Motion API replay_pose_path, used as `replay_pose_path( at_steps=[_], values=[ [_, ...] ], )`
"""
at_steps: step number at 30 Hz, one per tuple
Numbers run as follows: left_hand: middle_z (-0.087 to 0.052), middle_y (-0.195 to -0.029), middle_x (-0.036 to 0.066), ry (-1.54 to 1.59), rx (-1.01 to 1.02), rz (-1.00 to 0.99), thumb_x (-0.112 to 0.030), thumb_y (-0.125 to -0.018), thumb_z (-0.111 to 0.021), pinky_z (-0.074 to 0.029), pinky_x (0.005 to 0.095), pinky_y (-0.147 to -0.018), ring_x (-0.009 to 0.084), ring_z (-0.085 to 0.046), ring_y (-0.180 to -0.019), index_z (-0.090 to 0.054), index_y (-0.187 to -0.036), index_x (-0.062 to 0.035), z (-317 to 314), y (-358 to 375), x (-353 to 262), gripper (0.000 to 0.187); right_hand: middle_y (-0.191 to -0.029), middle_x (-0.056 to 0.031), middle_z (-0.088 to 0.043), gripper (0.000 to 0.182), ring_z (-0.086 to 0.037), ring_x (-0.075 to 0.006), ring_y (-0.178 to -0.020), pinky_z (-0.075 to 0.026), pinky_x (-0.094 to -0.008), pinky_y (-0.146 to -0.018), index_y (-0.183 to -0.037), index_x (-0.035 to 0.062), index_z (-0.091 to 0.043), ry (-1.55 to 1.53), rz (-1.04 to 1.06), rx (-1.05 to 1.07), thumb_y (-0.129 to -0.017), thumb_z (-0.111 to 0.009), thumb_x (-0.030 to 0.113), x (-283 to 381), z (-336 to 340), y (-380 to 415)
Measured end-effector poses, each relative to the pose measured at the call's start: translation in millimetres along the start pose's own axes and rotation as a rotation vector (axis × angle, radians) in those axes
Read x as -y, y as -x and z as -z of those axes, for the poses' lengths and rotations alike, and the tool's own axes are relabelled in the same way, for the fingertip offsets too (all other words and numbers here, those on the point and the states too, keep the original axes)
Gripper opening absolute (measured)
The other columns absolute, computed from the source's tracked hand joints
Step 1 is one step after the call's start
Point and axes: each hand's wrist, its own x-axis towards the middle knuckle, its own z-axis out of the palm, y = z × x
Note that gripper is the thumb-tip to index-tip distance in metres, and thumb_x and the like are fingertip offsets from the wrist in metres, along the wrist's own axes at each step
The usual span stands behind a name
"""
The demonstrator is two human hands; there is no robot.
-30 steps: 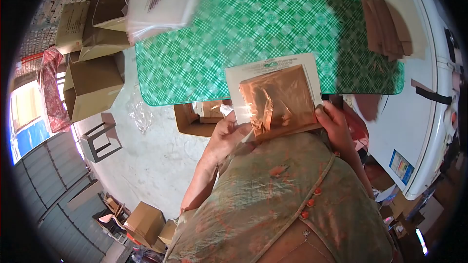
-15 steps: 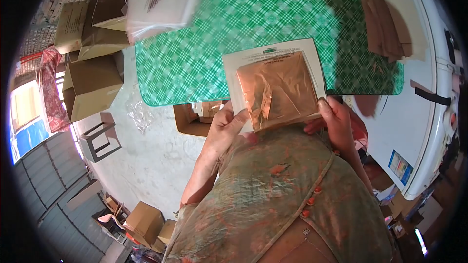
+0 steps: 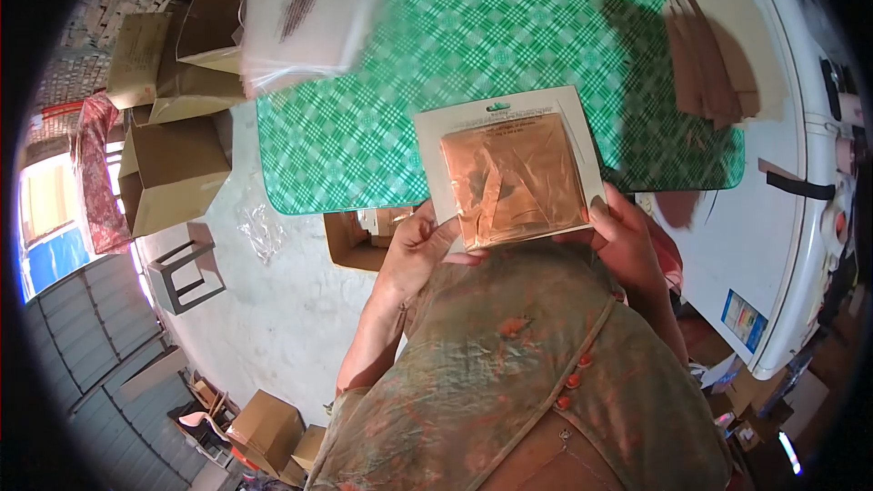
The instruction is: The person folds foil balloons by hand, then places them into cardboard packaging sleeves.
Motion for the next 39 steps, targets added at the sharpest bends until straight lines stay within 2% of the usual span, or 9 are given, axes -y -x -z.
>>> replay_pose_path(
  at_steps=[5, 8, 13, 16, 19, 28, 35, 38, 39],
  values=[
    [-0.076, -0.103, 0.019, 0.008, -0.066, -0.013, -0.022, -0.112, -0.058, -0.067, 0.0338, -0.067, 0.0276, -0.078, -0.078, -0.055, -0.137, 0.0079, -3.0, -2.9, 2.0, 0.040, -0.119, -0.0098, -0.064, 0.028, -0.070, -0.0249, -0.113, -0.065, -0.0440, -0.090, -0.132, -0.0013, -0.056, -0.013, -0.007, -0.018, -0.113, -0.046, 0.017, 3.2, 0.7, -1.3],
    [-0.076, -0.103, 0.019, 0.027, -0.022, 0.071, -0.019, -0.112, -0.057, -0.066, 0.0354, -0.065, 0.0282, -0.078, -0.078, -0.053, -0.140, 0.0072, 0.4, -3.4, -0.4, 0.039, -0.111, -0.0091, -0.064, 0.023, -0.075, -0.0271, -0.102, -0.067, -0.0420, -0.080, -0.118, 0.0012, -0.057, 0.110, 0.027, -0.018, -0.114, -0.045, 0.020, -14.3, 20.0, -4.8],
    [-0.071, -0.126, 0.023, 0.168, 0.022, -0.075, -0.008, -0.110, -0.054, -0.067, 0.0419, -0.083, 0.0344, -0.078, -0.099, -0.039, -0.153, 0.0045, -9.2, 5.3, 0.4, 0.047, -0.102, -0.0109, -0.066, 0.027, -0.078, -0.0286, -0.081, -0.066, -0.0381, -0.069, -0.103, 0.0051, -0.052, 0.231, 0.032, -0.151, -0.115, -0.047, 0.029, -17.5, 17.6, -4.8],
    [-0.067, -0.136, 0.024, 0.123, 0.042, -0.083, -0.002, -0.108, -0.054, -0.066, 0.0444, -0.093, 0.0375, -0.075, -0.110, -0.031, -0.158, 0.0023, -7.8, 6.4, -1.1, 0.055, -0.084, -0.0057, -0.062, 0.027, -0.078, -0.0281, -0.074, -0.065, -0.0394, -0.061, -0.102, 0.0059, -0.053, 0.289, 0.063, -0.198, -0.115, -0.049, 0.029, -17.5, 11.9, -6.2],
    [-0.066, -0.138, 0.024, 0.048, 0.027, -0.085, 0.002, -0.107, -0.055, -0.065, 0.0439, -0.096, 0.0372, -0.075, -0.114, -0.031, -0.159, 0.0014, -7.8, 4.3, 0.8, 0.057, -0.109, -0.0155, -0.069, 0.031, -0.078, -0.0282, -0.085, -0.066, -0.0373, -0.072, -0.109, 0.0037, -0.053, 0.295, 0.011, -0.157, -0.115, -0.047, 0.033, -13.6, 15.8, -5.5],
    [-0.073, -0.124, 0.021, -0.002, -0.033, -0.032, -0.012, -0.111, -0.057, -0.067, 0.0364, -0.085, 0.0300, -0.078, -0.101, -0.043, -0.151, 0.0030, -5.6, -3.5, -1.0, 0.045, -0.134, -0.0213, -0.064, 0.042, -0.073, -0.0318, -0.113, -0.061, -0.0429, -0.097, -0.150, -0.0042, -0.042, 0.180, 0.059, 0.004, -0.114, -0.041, 0.019, -5.6, 10.1, -1.8],
    [-0.076, -0.101, 0.020, -0.038, -0.108, -0.052, -0.021, -0.113, -0.054, -0.066, 0.0328, -0.068, 0.0262, -0.079, -0.080, -0.050, -0.141, 0.0067, -11.2, -6.1, -4.7, 0.039, -0.118, -0.0242, -0.071, 0.043, -0.075, -0.0357, -0.109, -0.064, -0.0434, -0.090, -0.145, -0.0071, -0.042, 0.179, 0.046, -0.039, -0.115, -0.043, 0.024, -14.7, 12.4, -5.8],
    [-0.076, -0.095, 0.020, -0.051, -0.114, -0.041, -0.021, -0.113, -0.054, -0.065, 0.0325, -0.063, 0.0252, -0.078, -0.073, -0.049, -0.139, 0.0070, -7.9, -9.6, -7.8, 0.039, -0.111, -0.0203, -0.075, 0.034, -0.078, -0.0285, -0.093, -0.063, -0.0353, -0.075, -0.135, -0.0036, -0.053, 0.153, 0.001, -0.184, -0.113, -0.052, 0.022, -15.1, 4.5, -10.1],
    [-0.076, -0.093, 0.020, -0.018, -0.122, -0.049, -0.022, -0.113, -0.054, -0.065, 0.0325, -0.061, 0.0249, -0.077, -0.071, -0.049, -0.139, 0.0070, -8.8, -10.9, -9.0, 0.039, -0.108, -0.0192, -0.075, 0.034, -0.076, -0.0269, -0.089, -0.062, -0.0341, -0.073, -0.136, -0.0025, -0.053, 0.357, 0.080, -0.224, -0.113, -0.053, 0.022, -14.6, 5.9, -9.7]
  ],
)
